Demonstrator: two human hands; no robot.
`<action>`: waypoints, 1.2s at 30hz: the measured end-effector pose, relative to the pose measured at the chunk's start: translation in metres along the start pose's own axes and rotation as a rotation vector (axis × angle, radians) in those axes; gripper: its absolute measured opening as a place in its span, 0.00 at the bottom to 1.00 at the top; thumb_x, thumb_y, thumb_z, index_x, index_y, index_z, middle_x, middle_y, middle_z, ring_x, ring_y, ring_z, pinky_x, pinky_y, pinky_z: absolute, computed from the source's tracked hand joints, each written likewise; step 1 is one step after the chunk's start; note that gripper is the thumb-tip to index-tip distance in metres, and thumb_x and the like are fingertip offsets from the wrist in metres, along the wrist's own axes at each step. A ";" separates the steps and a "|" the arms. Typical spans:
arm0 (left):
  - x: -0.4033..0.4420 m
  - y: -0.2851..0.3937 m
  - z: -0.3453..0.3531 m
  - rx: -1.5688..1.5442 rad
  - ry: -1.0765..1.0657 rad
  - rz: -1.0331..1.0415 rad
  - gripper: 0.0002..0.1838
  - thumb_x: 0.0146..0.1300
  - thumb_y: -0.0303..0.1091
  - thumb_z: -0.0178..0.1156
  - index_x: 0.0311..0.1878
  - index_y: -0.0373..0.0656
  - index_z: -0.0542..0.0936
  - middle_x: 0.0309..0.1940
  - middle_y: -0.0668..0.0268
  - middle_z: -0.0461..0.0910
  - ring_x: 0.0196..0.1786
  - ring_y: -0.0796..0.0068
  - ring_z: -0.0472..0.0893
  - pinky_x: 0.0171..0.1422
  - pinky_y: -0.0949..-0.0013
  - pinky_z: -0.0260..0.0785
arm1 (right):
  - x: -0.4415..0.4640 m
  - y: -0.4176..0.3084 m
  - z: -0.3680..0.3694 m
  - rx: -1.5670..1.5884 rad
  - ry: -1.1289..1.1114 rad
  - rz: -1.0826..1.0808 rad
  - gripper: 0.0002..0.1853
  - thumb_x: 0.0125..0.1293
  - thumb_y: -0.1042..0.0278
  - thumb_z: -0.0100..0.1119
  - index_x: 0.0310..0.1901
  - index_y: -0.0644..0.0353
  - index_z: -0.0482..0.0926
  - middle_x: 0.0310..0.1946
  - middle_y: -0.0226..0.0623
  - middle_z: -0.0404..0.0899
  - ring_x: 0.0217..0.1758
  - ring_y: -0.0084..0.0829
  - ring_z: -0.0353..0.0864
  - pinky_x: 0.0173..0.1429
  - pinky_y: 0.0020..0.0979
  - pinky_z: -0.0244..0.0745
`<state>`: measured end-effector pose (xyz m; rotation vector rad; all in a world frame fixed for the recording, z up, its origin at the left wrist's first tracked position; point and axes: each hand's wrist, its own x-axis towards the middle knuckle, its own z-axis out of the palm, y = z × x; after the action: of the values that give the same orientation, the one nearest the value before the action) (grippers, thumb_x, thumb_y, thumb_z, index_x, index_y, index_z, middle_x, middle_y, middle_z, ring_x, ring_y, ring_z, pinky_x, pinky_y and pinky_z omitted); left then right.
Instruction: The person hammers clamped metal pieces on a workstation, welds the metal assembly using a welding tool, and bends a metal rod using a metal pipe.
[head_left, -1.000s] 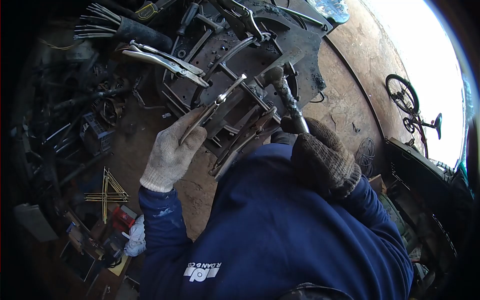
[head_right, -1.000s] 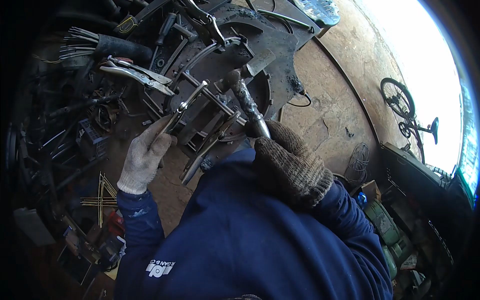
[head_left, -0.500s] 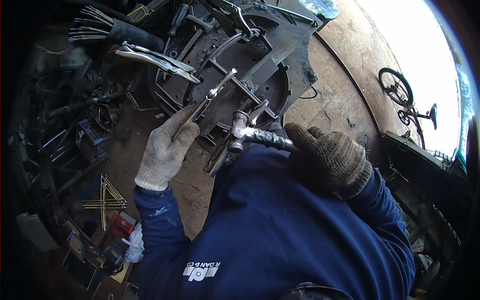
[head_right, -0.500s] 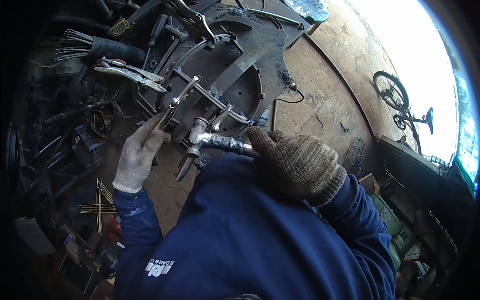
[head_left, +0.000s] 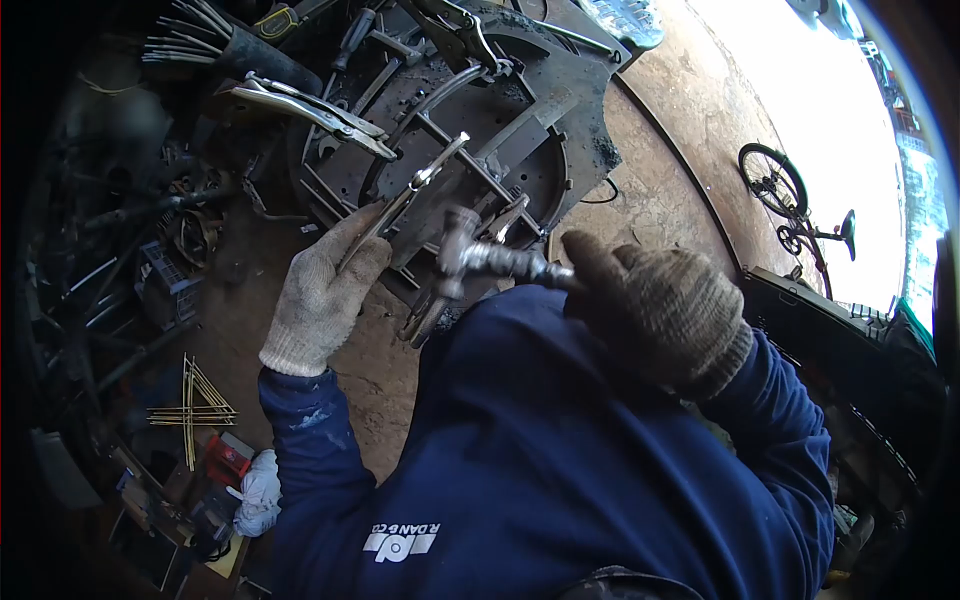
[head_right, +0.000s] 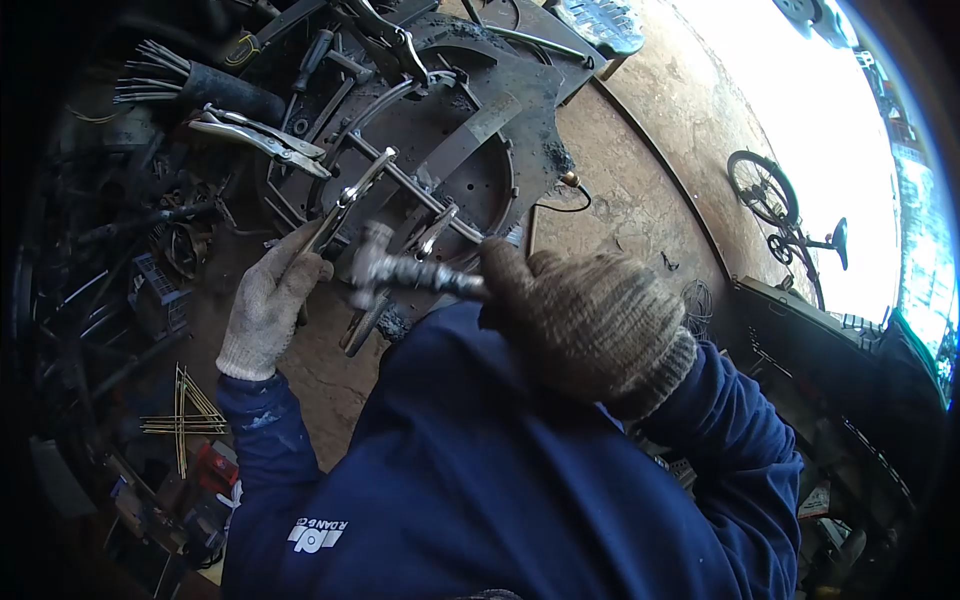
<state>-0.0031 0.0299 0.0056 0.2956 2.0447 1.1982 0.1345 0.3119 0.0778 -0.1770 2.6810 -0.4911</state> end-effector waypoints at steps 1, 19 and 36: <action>-0.001 0.003 0.000 0.009 -0.004 -0.019 0.25 0.75 0.38 0.59 0.69 0.33 0.73 0.51 0.60 0.85 0.53 0.77 0.81 0.62 0.71 0.72 | -0.001 -0.010 -0.007 -0.036 -0.085 -0.084 0.20 0.74 0.58 0.55 0.62 0.58 0.72 0.33 0.46 0.83 0.29 0.44 0.86 0.30 0.46 0.80; -0.002 0.002 -0.001 0.049 -0.001 -0.014 0.26 0.75 0.40 0.60 0.69 0.33 0.73 0.55 0.57 0.84 0.57 0.74 0.81 0.65 0.68 0.71 | 0.025 0.022 0.012 0.261 0.050 0.044 0.15 0.73 0.57 0.59 0.53 0.56 0.73 0.30 0.40 0.81 0.31 0.41 0.85 0.33 0.40 0.82; -0.001 0.003 -0.001 0.007 -0.006 -0.074 0.25 0.74 0.36 0.60 0.69 0.33 0.74 0.55 0.57 0.84 0.57 0.74 0.81 0.63 0.70 0.72 | -0.003 0.000 0.007 -0.075 0.137 -0.304 0.22 0.73 0.57 0.60 0.62 0.60 0.74 0.29 0.40 0.82 0.25 0.40 0.82 0.28 0.40 0.78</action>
<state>-0.0041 0.0301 0.0086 0.2243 2.0372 1.1437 0.1400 0.3102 0.0732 -0.5989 2.8210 -0.5089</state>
